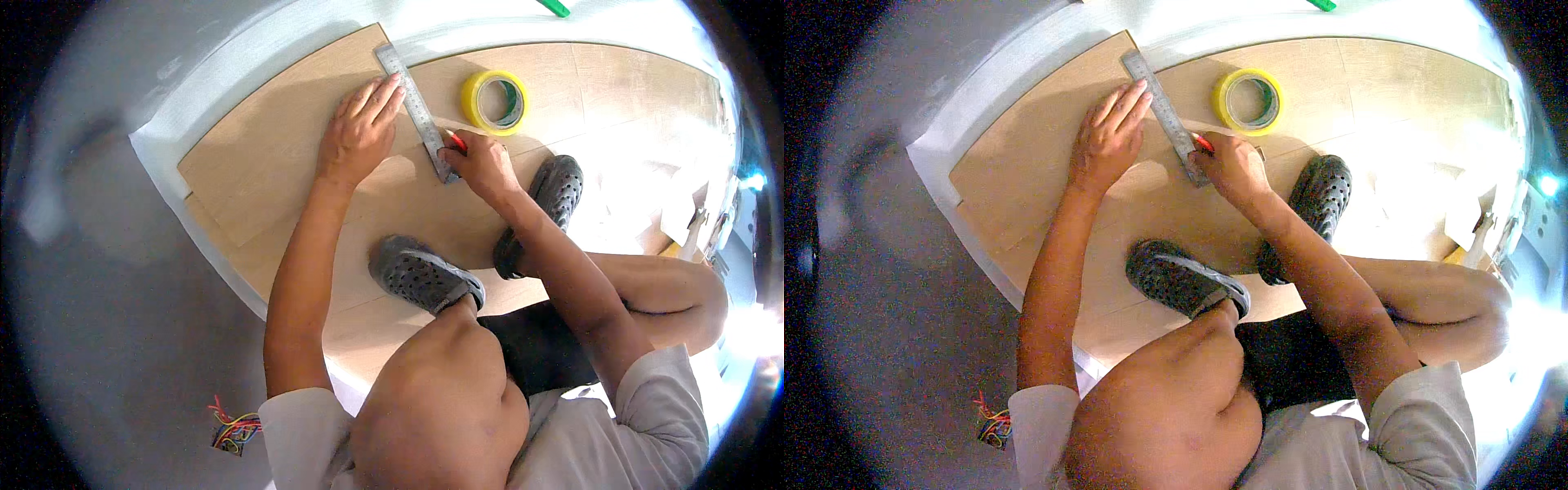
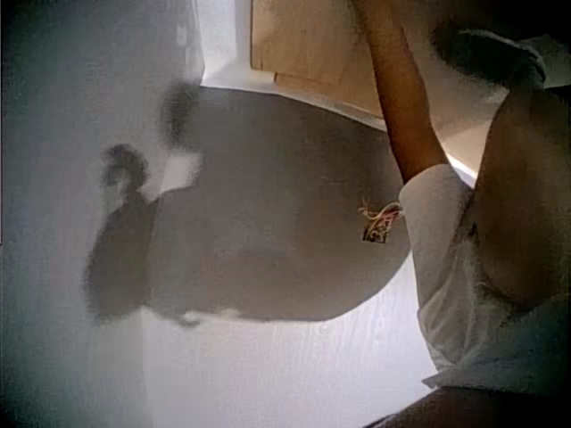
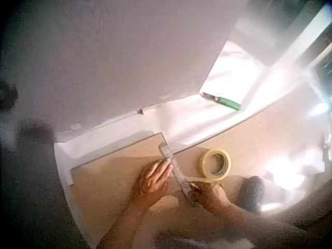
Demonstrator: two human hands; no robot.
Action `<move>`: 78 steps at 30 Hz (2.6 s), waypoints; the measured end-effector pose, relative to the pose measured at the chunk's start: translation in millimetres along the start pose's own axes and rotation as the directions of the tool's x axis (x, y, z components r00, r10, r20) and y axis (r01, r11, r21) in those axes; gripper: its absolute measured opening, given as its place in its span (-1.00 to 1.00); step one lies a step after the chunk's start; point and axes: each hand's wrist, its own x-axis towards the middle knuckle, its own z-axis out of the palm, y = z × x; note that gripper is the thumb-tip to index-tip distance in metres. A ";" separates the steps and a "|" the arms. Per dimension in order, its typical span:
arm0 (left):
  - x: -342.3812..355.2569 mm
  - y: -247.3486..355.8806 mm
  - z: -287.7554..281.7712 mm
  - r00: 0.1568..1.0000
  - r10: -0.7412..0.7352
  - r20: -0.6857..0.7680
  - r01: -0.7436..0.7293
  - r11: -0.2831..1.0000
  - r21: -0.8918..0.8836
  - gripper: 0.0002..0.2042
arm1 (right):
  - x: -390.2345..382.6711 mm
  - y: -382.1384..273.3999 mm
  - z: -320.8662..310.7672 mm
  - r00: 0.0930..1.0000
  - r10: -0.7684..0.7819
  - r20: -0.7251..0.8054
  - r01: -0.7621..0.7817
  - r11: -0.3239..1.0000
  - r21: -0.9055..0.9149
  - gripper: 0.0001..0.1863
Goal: The person measures, marks, and fits laminate flooring planks against a wall and around corners using a square ruler and a pencil.
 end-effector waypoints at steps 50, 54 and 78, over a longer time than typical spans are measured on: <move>-8.2 2.5 -5.9 0.995 -0.057 0.086 0.048 0.994 0.098 -0.53 | 148.7 -74.5 -38.7 0.939 -0.341 -0.051 0.295 0.718 0.630 -0.80; -10.2 2.3 -9.2 0.991 -0.067 0.117 0.056 0.994 0.092 -0.55 | 138.8 -82.9 -37.3 0.937 -0.346 -0.050 0.321 0.795 0.514 -0.81; 22.5 -7.9 -18.7 0.989 -0.022 0.149 0.026 0.999 -0.028 -0.57 | 22.8 -36.0 -7.3 0.857 -0.477 -0.195 0.426 0.869 -0.253 -0.61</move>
